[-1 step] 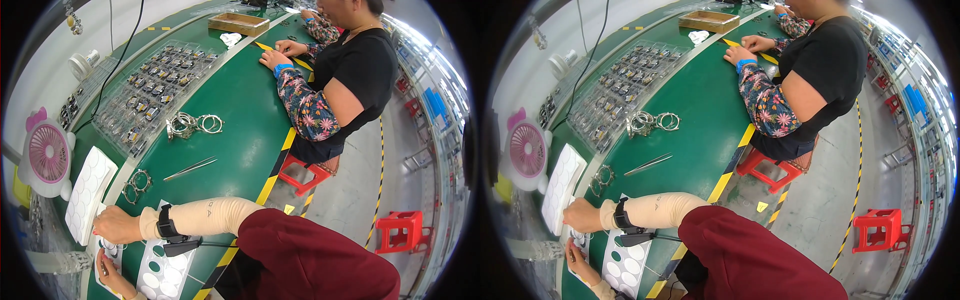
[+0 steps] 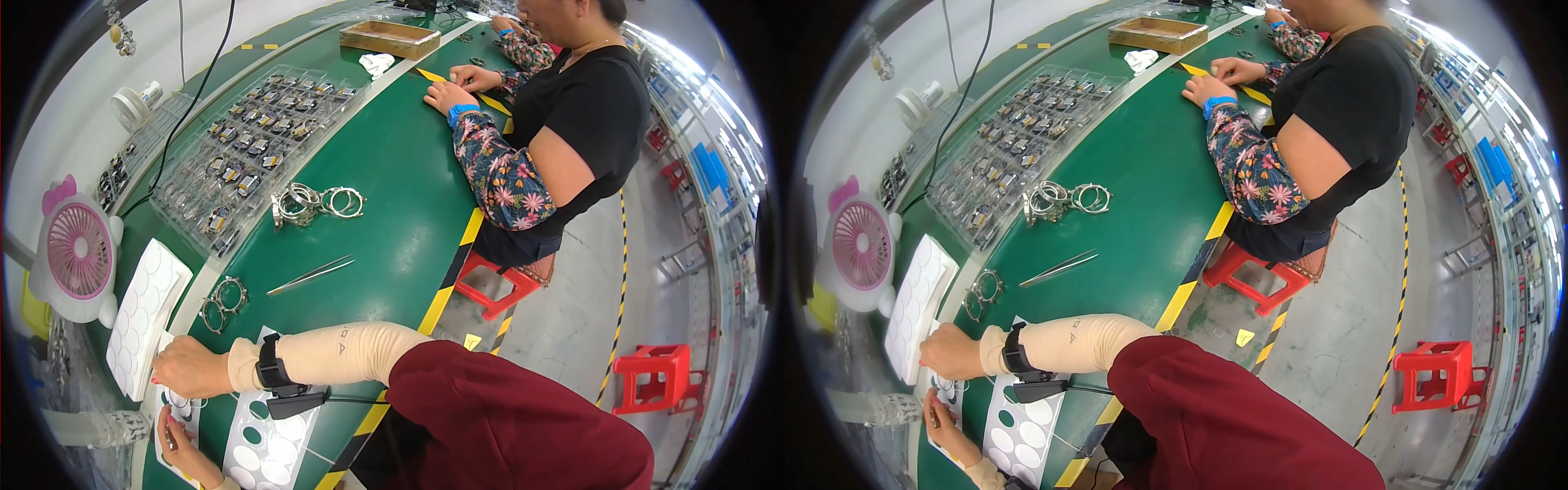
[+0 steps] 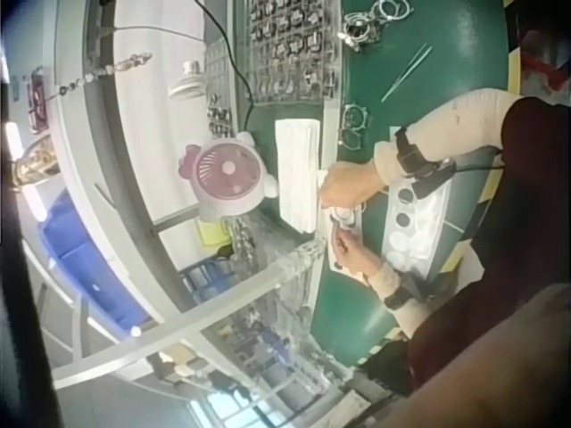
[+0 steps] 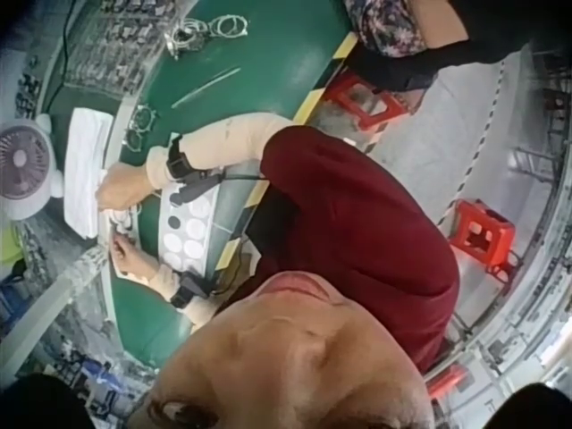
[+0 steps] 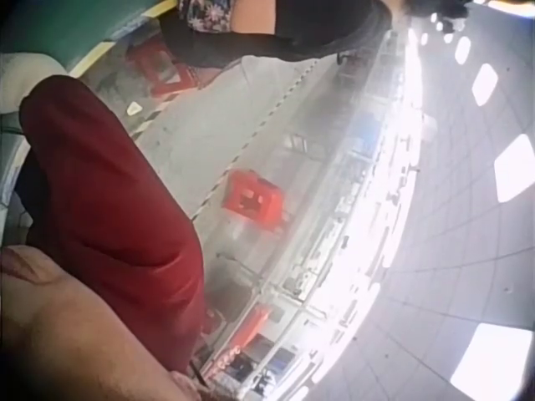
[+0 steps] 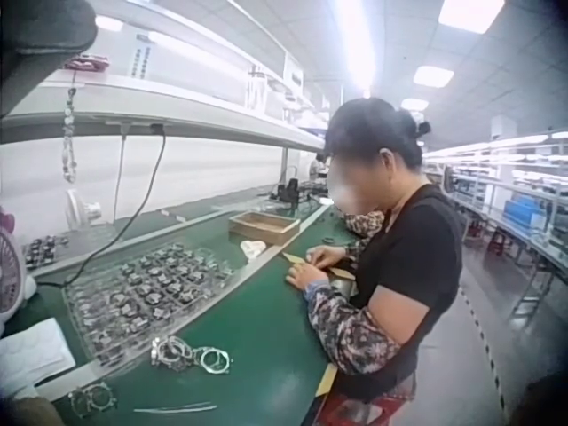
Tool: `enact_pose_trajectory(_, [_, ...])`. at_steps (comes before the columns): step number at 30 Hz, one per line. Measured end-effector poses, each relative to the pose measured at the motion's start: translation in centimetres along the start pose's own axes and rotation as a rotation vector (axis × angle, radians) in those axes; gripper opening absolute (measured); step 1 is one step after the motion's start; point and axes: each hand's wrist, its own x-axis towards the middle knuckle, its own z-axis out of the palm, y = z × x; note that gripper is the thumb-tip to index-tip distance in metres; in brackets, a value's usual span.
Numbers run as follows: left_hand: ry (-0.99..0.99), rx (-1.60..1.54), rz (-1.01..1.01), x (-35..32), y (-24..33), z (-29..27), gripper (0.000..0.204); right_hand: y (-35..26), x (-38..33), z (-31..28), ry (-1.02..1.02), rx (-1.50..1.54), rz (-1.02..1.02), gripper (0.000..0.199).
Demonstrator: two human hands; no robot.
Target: The person fits a metal ring onto a watch component by hand, then peels a white circular sticker from a sheet and applies it to the back of the watch. This process is repeated for several watch components, handling one at a time on the green work surface.
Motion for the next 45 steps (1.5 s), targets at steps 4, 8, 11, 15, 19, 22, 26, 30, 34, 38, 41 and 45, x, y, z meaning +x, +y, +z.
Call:
enact_pose_trajectory(4, [0.0,0.001,0.009,0.0,-0.1,0.0,0.023,-0.2,0.0,-0.5,-0.004,-0.017,-0.009,0.026])
enact_pose_trajectory(8, [-0.053,-0.029,0.011,-0.3,0.4,0.1,0.024,-0.2,-0.1,-1.0,-0.062,-0.047,0.016,0.026])
enact_pose_trajectory(11, [-0.036,-0.026,0.034,-0.3,0.5,0.0,0.026,-0.3,0.1,0.1,0.034,0.026,0.014,0.022])
enact_pose_trajectory(15, [-0.037,0.013,0.031,-0.3,0.6,-0.1,0.027,0.7,0.0,0.5,0.007,0.048,-0.114,0.012])
enact_pose_trajectory(19, [-0.042,0.068,0.021,-0.2,1.2,0.2,0.028,1.3,0.0,1.6,0.041,0.138,-0.109,0.009])
enact_pose_trajectory(22, [-0.024,0.067,0.021,-0.8,2.9,0.6,0.027,1.2,-0.4,1.4,0.001,0.178,-0.076,0.007])
enact_pose_trajectory(26, [0.0,0.04,0.015,-1.2,4.6,0.9,0.024,0.9,-0.4,0.5,-0.014,0.205,-0.048,0.008])
enact_pose_trajectory(30, [-0.013,0.067,-0.007,-1.2,4.6,0.9,0.025,1.1,-0.4,0.4,-0.043,0.254,-0.042,0.01])
enact_pose_trajectory(34, [-0.009,0.057,0.011,-1.3,5.0,1.1,0.025,1.5,-0.5,1.4,-0.025,0.311,-0.026,0.011])
enact_pose_trajectory(38, [-0.005,0.074,0.006,-1.4,5.3,1.2,0.025,1.4,-0.6,1.6,0.005,0.329,-0.029,0.011])
enact_pose_trajectory(41, [-0.012,0.082,0.01,-1.4,5.3,1.1,0.025,1.4,-0.6,1.5,0.009,0.33,-0.036,0.011])
enact_pose_trajectory(45, [-0.018,0.099,-0.001,-1.2,5.0,1.2,0.025,1.6,-0.6,0.9,-0.007,0.326,-0.042,0.012])
